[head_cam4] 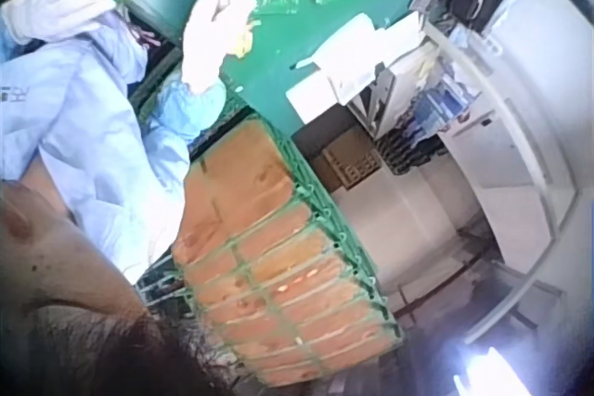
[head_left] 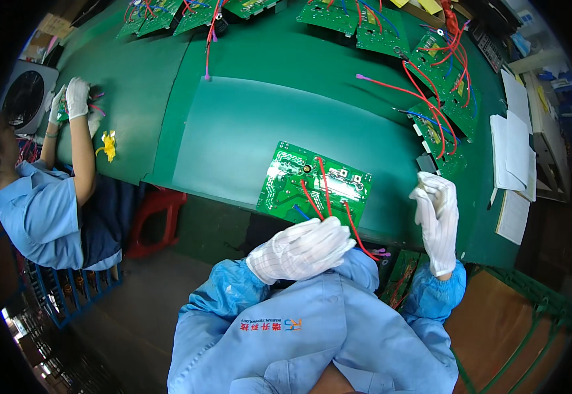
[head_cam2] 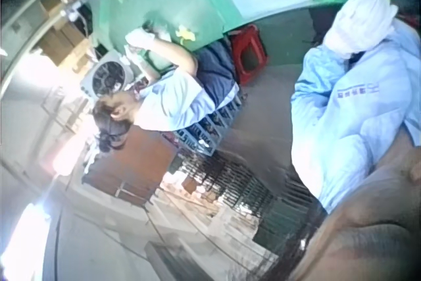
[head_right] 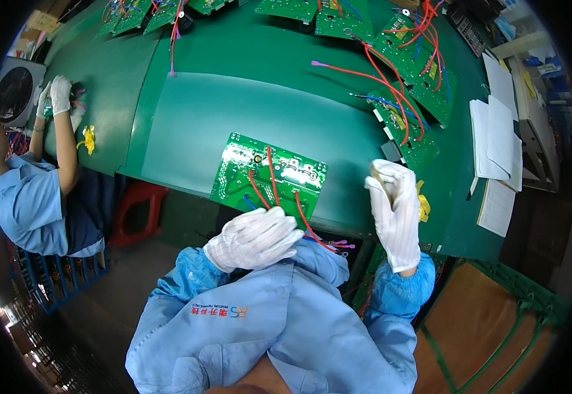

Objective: Assembling electronic components, capacitors, and heatsinks onto printed circuit boards at a factory workstation.

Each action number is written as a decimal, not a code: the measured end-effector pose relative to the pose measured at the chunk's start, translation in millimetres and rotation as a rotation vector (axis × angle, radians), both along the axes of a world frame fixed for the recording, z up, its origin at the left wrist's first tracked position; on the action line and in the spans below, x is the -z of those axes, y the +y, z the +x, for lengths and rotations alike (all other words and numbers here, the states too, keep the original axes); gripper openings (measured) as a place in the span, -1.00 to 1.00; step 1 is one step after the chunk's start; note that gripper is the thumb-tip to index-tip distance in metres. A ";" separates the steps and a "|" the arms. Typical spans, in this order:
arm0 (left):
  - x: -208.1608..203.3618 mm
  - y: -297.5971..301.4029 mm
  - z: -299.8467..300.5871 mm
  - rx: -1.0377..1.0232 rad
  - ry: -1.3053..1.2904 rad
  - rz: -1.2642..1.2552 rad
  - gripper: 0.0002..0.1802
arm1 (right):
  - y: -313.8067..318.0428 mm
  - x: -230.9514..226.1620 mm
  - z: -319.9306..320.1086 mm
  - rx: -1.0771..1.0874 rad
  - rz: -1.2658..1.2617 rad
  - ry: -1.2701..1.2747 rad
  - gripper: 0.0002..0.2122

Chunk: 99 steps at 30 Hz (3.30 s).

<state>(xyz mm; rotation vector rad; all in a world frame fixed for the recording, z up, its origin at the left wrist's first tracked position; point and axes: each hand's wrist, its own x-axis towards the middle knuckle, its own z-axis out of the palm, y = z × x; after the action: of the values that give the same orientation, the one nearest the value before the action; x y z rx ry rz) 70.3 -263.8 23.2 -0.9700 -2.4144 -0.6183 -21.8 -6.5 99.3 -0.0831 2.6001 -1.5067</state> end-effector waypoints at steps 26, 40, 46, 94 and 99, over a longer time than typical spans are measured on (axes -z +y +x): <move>-1.1 -53.4 -49.3 -0.336 -0.853 1.379 -0.27 | -43.4 40.9 -20.7 -0.121 0.045 -0.159 -0.67; -6.1 -46.9 -63.9 -0.300 -1.001 1.432 -0.28 | -50.2 36.0 -1.2 -0.164 -0.123 -0.202 -0.56; 3.6 -42.1 -30.7 -0.660 -0.431 1.097 -0.51 | -51.5 39.0 4.5 -0.067 -0.198 -0.284 -0.49; -25.7 -36.0 -44.1 -0.546 -0.338 -0.117 0.18 | -50.1 42.6 -22.3 -0.172 0.202 0.349 -0.69; -23.6 -56.0 -52.0 -0.441 -0.328 -0.108 0.19 | -54.0 49.1 -31.2 -0.202 0.193 0.473 -0.59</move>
<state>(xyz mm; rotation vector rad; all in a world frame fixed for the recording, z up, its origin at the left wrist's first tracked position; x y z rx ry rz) 18.4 -319.8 46.8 -0.3643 -2.8512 -0.5172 -53.0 -60.5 50.2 -0.7411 2.9604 -1.2810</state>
